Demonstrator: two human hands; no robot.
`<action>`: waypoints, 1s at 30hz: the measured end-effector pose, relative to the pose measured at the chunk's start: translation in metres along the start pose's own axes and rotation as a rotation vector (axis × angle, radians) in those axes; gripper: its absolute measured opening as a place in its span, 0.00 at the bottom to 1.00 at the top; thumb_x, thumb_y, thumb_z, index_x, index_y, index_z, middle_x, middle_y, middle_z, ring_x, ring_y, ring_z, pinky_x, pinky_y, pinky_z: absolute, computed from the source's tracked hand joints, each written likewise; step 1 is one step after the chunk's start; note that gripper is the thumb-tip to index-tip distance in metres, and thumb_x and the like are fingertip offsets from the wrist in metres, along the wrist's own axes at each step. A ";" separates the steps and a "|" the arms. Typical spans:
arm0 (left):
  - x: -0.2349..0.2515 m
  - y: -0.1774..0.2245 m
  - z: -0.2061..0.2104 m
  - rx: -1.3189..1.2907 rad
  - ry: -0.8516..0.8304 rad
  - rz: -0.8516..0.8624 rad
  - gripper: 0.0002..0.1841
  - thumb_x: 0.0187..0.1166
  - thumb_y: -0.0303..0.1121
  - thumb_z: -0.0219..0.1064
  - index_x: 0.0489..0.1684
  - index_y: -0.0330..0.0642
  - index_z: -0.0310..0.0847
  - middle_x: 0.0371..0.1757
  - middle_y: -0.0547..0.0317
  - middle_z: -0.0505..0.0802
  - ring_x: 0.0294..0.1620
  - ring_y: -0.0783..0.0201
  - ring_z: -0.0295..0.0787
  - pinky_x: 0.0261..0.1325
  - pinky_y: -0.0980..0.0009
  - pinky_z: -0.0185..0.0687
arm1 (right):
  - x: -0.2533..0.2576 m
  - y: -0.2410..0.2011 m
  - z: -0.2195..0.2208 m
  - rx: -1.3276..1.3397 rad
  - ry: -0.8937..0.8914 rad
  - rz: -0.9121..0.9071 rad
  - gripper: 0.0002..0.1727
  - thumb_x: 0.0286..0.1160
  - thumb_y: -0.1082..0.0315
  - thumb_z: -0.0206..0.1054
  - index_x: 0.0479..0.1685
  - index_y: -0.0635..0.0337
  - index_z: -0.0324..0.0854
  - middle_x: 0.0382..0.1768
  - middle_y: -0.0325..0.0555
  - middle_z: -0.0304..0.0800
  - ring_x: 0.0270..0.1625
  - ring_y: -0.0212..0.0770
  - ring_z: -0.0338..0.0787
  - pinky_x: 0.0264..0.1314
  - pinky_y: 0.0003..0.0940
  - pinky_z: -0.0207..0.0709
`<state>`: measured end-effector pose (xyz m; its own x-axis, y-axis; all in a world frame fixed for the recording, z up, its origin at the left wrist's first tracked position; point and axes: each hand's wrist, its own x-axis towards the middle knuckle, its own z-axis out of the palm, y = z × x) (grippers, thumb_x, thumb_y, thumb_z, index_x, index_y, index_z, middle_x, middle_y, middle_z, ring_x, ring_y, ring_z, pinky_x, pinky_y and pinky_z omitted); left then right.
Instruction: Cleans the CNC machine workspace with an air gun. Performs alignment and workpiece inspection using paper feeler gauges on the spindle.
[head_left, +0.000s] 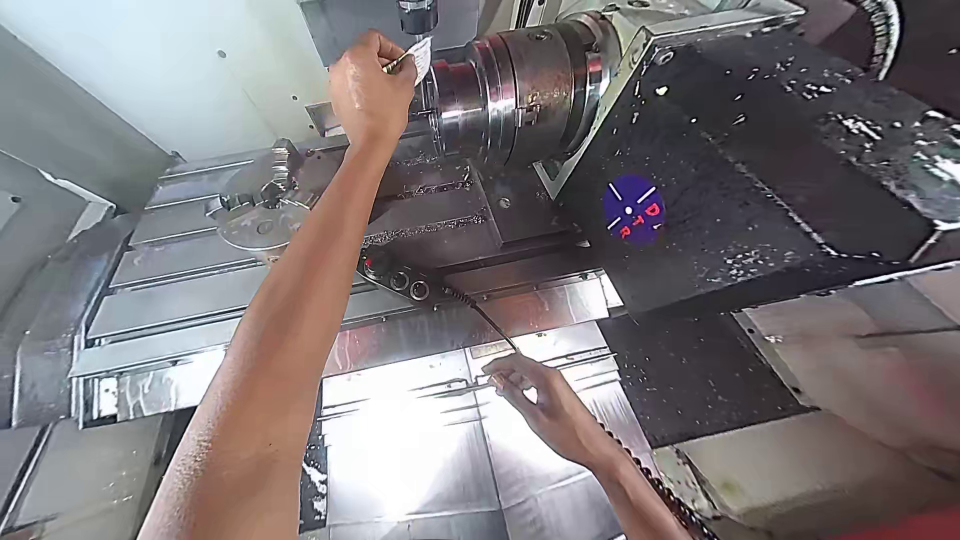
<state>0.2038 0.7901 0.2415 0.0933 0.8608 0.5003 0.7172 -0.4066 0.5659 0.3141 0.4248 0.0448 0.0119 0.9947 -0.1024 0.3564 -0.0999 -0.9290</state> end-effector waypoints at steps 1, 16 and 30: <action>0.001 0.004 0.001 0.010 -0.002 -0.011 0.13 0.74 0.44 0.69 0.50 0.51 0.90 0.44 0.64 0.96 0.48 0.65 0.93 0.55 0.56 0.83 | -0.001 0.000 0.001 -0.016 -0.008 -0.001 0.15 0.87 0.56 0.61 0.58 0.51 0.88 0.45 0.36 0.94 0.43 0.26 0.92 0.48 0.24 0.87; 0.027 -0.037 0.013 -0.069 -0.258 0.190 0.14 0.81 0.36 0.65 0.59 0.50 0.92 0.58 0.56 0.95 0.62 0.61 0.91 0.71 0.56 0.80 | -0.017 0.015 -0.002 -0.049 -0.031 0.042 0.16 0.87 0.56 0.58 0.58 0.50 0.88 0.47 0.36 0.94 0.45 0.27 0.92 0.50 0.25 0.86; 0.026 -0.091 0.053 -0.515 -0.279 0.101 0.10 0.82 0.37 0.67 0.51 0.44 0.91 0.51 0.59 0.95 0.49 0.70 0.93 0.58 0.66 0.90 | 0.043 -0.015 -0.007 -0.218 0.011 -0.126 0.15 0.87 0.59 0.60 0.57 0.55 0.88 0.47 0.39 0.93 0.45 0.26 0.91 0.49 0.24 0.87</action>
<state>0.1770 0.8657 0.1682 0.3718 0.8297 0.4164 0.2748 -0.5268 0.8044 0.3155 0.4696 0.0567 -0.0355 0.9993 0.0141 0.5484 0.0312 -0.8356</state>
